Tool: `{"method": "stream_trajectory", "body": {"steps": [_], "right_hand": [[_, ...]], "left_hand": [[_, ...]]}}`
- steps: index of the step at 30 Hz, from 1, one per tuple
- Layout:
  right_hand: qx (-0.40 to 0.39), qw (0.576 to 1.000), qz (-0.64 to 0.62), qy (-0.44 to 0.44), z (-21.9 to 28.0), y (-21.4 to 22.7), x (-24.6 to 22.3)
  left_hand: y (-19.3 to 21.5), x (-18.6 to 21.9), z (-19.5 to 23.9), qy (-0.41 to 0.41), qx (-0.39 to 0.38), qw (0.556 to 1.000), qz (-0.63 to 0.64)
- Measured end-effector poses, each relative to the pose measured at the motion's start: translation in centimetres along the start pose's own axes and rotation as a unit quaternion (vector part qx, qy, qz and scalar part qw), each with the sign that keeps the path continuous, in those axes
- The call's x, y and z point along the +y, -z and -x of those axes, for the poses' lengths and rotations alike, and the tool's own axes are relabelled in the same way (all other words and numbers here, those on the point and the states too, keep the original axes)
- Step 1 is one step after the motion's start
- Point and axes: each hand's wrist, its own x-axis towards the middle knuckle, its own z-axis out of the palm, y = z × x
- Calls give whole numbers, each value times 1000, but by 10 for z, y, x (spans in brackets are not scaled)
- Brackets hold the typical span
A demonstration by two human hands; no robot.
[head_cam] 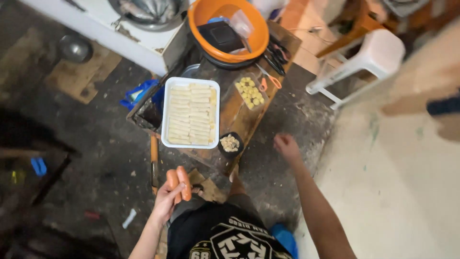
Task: The person retrieves a package of sausages from a cooler, cuts open the packaging, and removes the sausages. They then slice the sausages on a cutting board and add them to a pan on a stove, stirring the contents with tongs.
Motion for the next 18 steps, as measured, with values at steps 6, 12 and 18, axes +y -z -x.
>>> {"method": "stream_trajectory", "body": {"steps": [6,12,18], "right_hand": [[-43,997,-41,51,-123,17,-116],[-1,999,-19,42,-211,59,-178],[98,988,64,97,-365,80,-136]], "left_hand": [[-72,-21,34,-75,149,983,76],[-103,-82,47,-90,231,961,124],[-54,-145,33,46,184,819,541]]}}
